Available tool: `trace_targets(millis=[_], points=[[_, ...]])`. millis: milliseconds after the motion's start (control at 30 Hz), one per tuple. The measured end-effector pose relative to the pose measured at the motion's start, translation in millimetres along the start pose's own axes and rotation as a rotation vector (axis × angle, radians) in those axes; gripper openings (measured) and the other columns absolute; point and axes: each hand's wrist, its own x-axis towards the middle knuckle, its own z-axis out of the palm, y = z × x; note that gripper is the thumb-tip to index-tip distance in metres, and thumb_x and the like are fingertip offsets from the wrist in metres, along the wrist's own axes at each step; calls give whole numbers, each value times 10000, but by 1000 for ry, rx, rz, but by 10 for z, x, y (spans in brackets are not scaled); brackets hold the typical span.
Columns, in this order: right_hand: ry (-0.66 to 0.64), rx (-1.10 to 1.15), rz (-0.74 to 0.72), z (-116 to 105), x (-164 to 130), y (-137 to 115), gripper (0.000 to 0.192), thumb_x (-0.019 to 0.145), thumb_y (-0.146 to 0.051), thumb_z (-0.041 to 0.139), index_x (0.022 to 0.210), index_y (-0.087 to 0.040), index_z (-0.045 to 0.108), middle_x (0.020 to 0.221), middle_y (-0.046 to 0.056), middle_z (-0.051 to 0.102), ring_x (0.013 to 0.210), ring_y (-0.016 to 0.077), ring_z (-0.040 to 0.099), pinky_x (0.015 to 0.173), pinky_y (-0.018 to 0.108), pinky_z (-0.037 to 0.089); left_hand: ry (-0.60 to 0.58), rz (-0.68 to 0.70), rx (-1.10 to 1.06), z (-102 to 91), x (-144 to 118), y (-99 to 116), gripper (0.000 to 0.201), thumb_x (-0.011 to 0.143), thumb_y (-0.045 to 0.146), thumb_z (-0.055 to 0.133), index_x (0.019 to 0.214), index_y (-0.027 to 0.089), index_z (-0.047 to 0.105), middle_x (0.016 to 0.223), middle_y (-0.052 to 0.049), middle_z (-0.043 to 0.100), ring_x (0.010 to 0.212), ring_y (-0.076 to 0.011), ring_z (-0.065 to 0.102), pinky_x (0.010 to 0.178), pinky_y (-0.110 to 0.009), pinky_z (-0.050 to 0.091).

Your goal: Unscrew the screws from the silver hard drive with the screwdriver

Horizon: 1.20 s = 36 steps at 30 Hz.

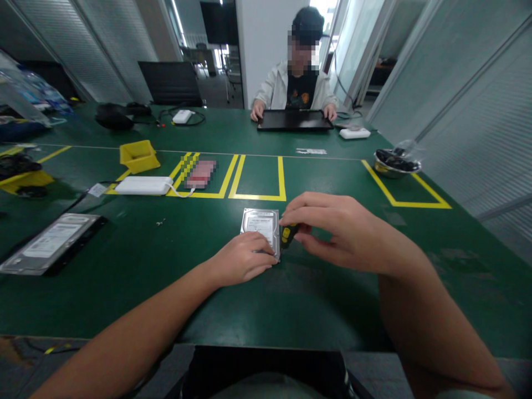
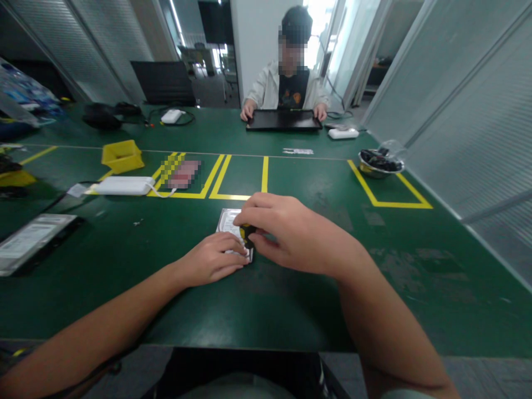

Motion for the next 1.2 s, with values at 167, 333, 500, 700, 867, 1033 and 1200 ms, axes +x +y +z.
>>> trace_targets(millis=[167, 333, 500, 700, 867, 1033, 1200], points=[[11, -51, 56, 3, -1, 1, 162, 913, -155, 557, 1048, -150, 647, 981, 62, 628, 864, 156, 558, 761, 277, 426, -11, 0, 5, -8, 3, 1, 191, 961, 248, 553, 1059, 210, 713, 1035, -66, 697, 1013, -215, 612, 904, -383, 486], [22, -105, 86, 16, 6, -3, 165, 915, -293, 620, 977, -141, 637, 868, 35, 593, 773, 148, 521, 681, 268, 375, -18, 1, 13, -14, 6, 5, 197, 963, 249, 546, 1064, 216, 712, 1036, -68, 697, 976, -216, 614, 864, -376, 486], [26, -112, 88, 24, 2, 3, 176, 939, -310, 584, 962, -145, 643, 866, 41, 587, 768, 150, 516, 680, 272, 372, -16, -6, 12, -9, 1, 5, 208, 969, 255, 533, 1067, 219, 712, 1032, -71, 695, 984, -217, 614, 874, -383, 484], [29, -24, 30, 10, 4, -8, 174, 928, -150, 533, 1045, -158, 662, 997, 66, 619, 889, 156, 565, 784, 273, 430, -21, -7, 6, 2, -7, -3, 200, 966, 254, 542, 1066, 221, 712, 1036, -69, 693, 1017, -215, 614, 902, -380, 487], [9, 8, -18, -3, -6, -8, 259, 904, -79, 489, 1085, -161, 655, 1126, 81, 642, 1005, 169, 587, 890, 294, 452, -17, -12, 4, -6, -3, 2, 198, 964, 261, 548, 1064, 220, 714, 1035, -70, 696, 1009, -219, 613, 902, -383, 486], [1, 28, -26, -14, -11, -8, 303, 856, -23, 489, 1059, -179, 651, 1174, 68, 644, 1039, 163, 597, 908, 293, 462, -20, -5, -5, -15, -2, 2, 201, 966, 261, 545, 1059, 216, 718, 1038, -73, 696, 1012, -219, 607, 908, -386, 487], [30, 56, -11, -17, -10, -27, 204, 890, -75, 515, 998, -180, 652, 1150, 70, 650, 1031, 162, 608, 896, 289, 472, -13, 0, 2, -16, -5, -4, 204, 967, 257, 541, 1058, 210, 717, 1038, -72, 697, 1017, -221, 604, 909, -390, 487]])
